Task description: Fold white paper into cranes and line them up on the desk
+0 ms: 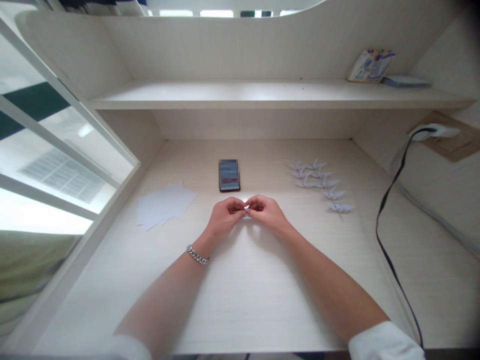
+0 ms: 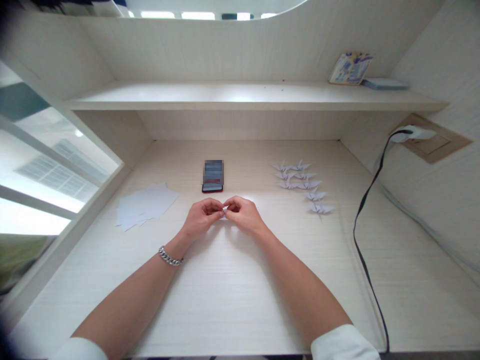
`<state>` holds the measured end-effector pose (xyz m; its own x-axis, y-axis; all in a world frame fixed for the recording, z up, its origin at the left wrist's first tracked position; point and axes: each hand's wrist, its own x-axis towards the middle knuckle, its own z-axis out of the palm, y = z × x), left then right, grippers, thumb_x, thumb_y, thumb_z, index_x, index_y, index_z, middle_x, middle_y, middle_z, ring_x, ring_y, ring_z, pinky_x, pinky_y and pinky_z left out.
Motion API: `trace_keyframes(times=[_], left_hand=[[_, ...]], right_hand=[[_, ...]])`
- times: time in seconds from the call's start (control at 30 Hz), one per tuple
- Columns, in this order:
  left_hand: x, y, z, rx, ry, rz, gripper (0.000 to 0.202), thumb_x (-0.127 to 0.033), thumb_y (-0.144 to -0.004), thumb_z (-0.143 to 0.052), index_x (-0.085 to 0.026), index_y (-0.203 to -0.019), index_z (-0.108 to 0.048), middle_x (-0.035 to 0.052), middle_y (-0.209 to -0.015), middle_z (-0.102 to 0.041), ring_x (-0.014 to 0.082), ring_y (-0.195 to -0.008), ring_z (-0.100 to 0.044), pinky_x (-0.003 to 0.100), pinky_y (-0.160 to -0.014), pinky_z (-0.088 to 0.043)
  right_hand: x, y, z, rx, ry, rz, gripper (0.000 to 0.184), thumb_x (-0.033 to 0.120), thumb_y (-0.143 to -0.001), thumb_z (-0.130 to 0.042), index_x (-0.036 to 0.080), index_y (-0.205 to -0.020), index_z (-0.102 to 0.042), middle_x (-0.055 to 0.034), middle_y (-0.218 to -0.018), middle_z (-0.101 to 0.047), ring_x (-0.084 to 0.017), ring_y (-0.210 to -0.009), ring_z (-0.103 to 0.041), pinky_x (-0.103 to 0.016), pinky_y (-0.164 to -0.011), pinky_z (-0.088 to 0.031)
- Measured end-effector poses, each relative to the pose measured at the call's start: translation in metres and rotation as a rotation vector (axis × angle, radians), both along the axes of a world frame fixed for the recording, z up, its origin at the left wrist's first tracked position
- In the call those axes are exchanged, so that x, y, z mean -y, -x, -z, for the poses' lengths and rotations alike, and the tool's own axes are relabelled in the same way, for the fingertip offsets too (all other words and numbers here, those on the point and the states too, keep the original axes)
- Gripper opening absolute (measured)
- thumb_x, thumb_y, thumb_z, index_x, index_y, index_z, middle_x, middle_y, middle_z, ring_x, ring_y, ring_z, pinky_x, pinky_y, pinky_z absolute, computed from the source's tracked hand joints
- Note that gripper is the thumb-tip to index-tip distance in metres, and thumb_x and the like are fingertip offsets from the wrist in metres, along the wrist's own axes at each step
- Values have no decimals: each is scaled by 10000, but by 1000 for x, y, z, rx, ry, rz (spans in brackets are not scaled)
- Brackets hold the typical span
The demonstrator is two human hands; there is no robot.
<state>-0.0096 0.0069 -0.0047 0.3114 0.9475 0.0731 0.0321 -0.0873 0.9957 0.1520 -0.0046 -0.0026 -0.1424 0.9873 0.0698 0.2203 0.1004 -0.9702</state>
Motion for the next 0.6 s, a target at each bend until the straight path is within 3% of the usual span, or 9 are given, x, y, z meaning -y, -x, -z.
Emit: trace_keyframes(times=[0.37, 0.6], left_hand=[[-3, 0, 1, 29, 27, -53, 210, -201, -613, -709, -138, -792, -620, 41, -734, -649, 143, -697, -612, 259, -659, -486], [-5, 1, 1, 87, 76, -68, 225, -210, -594, -722, -134, -778, -617, 33, -723, -639, 134, -669, -602, 256, -624, -495]], right_hand=[[-3, -3, -4, -53, 51, -24, 172, 145, -624, -553, 166, -779, -625, -3, -683, -629, -123, -601, -560, -229, -556, -427], [-5, -5, -4, -161, 99, -7, 215, 124, -599, -521, 163, -776, -635, -15, -701, -640, -144, -650, -595, -247, -571, -480]])
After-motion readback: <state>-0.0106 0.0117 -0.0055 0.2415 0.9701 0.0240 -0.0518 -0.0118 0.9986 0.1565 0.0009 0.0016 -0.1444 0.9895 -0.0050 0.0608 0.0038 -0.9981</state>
